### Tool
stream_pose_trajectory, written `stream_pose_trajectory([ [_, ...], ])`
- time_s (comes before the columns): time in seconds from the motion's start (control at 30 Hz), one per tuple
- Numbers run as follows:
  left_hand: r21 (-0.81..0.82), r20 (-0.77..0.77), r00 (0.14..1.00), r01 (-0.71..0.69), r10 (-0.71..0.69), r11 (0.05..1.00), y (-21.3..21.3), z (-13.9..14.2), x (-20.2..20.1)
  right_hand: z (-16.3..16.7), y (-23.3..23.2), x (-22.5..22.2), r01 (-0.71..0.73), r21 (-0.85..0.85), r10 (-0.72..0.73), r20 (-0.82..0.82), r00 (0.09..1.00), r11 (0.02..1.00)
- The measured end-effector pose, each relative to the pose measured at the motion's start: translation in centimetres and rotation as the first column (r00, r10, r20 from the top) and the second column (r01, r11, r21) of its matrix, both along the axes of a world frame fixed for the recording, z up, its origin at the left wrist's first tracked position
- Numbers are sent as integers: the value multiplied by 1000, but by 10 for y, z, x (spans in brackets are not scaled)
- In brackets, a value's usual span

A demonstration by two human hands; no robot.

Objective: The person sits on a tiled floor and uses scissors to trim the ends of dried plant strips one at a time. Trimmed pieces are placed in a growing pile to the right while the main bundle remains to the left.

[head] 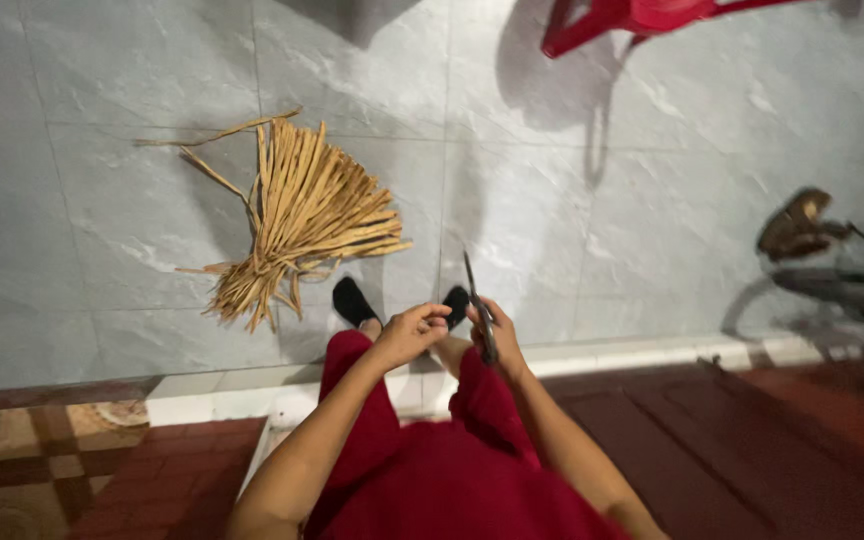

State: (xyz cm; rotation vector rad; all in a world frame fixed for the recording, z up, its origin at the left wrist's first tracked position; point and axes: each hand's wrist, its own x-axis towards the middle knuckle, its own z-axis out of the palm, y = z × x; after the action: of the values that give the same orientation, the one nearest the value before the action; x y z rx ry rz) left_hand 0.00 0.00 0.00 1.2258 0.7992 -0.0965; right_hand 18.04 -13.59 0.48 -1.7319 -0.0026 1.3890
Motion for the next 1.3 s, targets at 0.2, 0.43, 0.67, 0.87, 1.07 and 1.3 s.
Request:
stream_pose_trajectory([
  [0.2, 286, -185, 970, -100, 157, 953, 56, -116, 25, -62, 40, 28, 14, -179, -22, -45, 999, 984],
  [0.43, 440, -340, 933, 48, 117, 897, 117, -239, 39, -191, 88, 52, -79, -34, 81, 47, 996, 996],
  [0.67, 253, -471, 784, 560, -405, 789, 153, -349, 25, -276, 133, 83, -190, -1, 189, 110, 976, 982],
  [0.87, 558, -532, 847, 352, -2, 752, 237, -399, -1, -254, 134, 93, -334, 235, 301, 167, 939, 913],
  [1.07, 650, -528, 815, 208, 238, 731, 270, -429, -23, -241, 134, 70, -321, 286, 241, 282, 929, 903],
  [1.3, 771, -545, 774, 313, 321, 554, 254, -476, -27, -217, 94, 42, -264, 265, 196, 257, 946, 927],
])
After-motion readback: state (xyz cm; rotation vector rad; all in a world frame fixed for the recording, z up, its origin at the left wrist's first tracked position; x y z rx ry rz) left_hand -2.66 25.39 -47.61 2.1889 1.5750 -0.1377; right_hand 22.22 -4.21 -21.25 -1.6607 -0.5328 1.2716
